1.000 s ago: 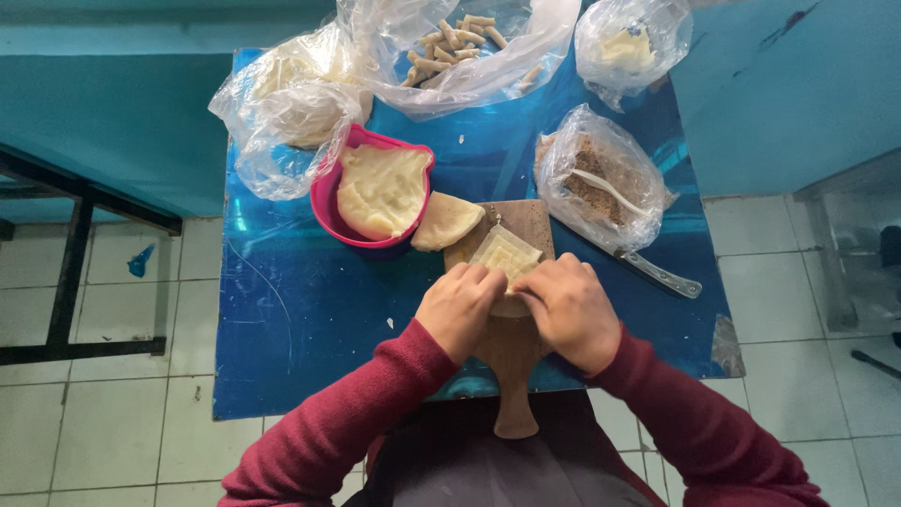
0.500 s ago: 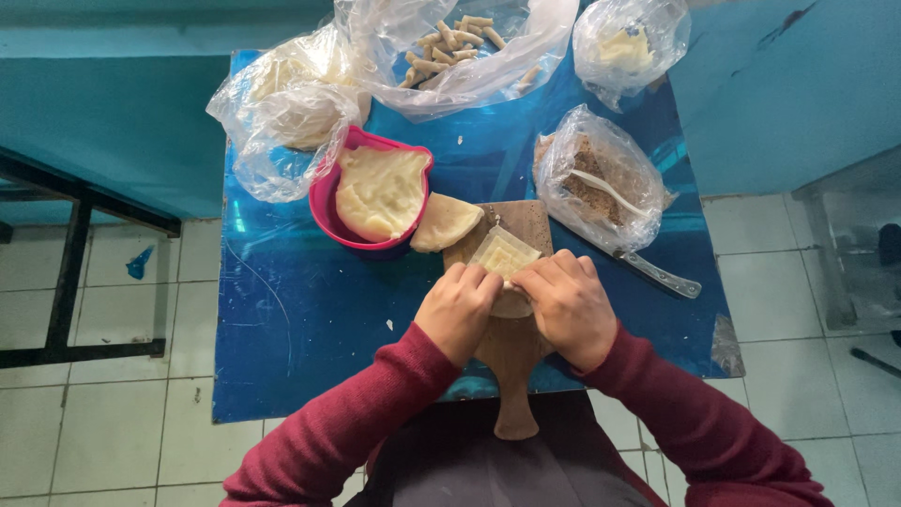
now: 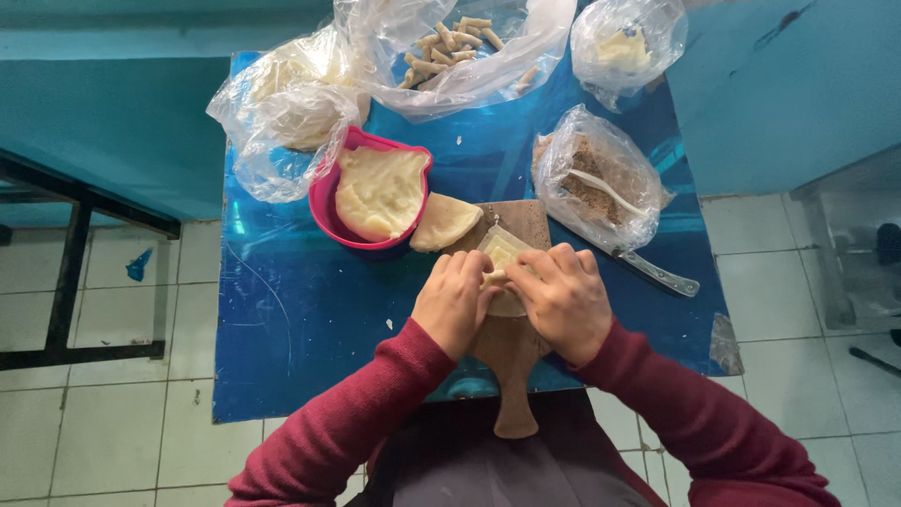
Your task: The person places a square dough wrapper on a small wooden board, spoons filling from a plastic bag onto it, and folds the wrapper over the filling by hand, repeating the process for successive wrappers. A bowl of dough and a knife sit on the blue table nearby.
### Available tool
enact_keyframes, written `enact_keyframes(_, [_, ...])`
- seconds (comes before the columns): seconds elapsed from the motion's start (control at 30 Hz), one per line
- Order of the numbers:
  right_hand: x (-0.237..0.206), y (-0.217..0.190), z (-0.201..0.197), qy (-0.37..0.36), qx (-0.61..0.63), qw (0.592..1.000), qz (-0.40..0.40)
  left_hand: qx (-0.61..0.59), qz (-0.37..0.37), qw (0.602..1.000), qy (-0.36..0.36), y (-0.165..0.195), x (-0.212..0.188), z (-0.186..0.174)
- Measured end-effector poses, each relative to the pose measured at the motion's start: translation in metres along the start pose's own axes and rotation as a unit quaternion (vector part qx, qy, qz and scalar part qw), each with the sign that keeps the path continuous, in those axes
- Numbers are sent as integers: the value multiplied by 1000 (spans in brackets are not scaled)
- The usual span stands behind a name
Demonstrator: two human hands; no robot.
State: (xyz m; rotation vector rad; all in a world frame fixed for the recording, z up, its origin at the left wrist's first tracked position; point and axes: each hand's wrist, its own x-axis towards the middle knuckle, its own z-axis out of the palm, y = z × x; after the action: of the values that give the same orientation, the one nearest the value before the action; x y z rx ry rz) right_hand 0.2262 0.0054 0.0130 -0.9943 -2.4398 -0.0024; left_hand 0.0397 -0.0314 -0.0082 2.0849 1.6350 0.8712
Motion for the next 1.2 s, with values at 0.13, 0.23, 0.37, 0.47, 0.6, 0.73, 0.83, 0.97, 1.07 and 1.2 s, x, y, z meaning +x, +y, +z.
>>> enact_keyframes(0.13, [7, 8, 3, -22, 68, 997, 42, 6, 2, 1000, -1, 0, -1, 0])
enact_keyframes(0.23, [19, 18, 2, -25, 177, 980, 90, 4, 7, 1000, 10, 0, -1, 0])
enact_keyframes(0.37, [39, 34, -13, -105, 346, 913, 187, 10, 8, 1000, 6, 1, -1, -1])
enact_keyframes(0.47, [66, 48, -27, -159, 358, 899, 194, 11, 9, 1000, 5, 1, 0, 0])
enact_keyframes(0.6, [126, 61, -35, -99, 365, 903, 206, 5, 5, 1000, 0, 1, -1, -1])
enact_keyframes(0.73, [183, 61, -39, 43, 519, 847, 104, -2, 18, 1000, 9, 1, -1, -2])
enact_keyframes(0.83, [180, 62, -39, 107, 435, 894, 16, 1, 20, 1000, 7, 0, -2, -2])
enact_keyframes(0.97, [131, 65, -45, 47, 273, 951, 135, 6, 25, 999, 20, -1, -5, 0])
enact_keyframes(1.07, [86, 84, -53, -43, 152, 969, 191, 11, 27, 999, 26, 1, -4, 0])
enact_keyframes(1.2, [36, 107, -48, -52, -15, 983, 177, 32, 42, 998, 43, 11, -1, -15])
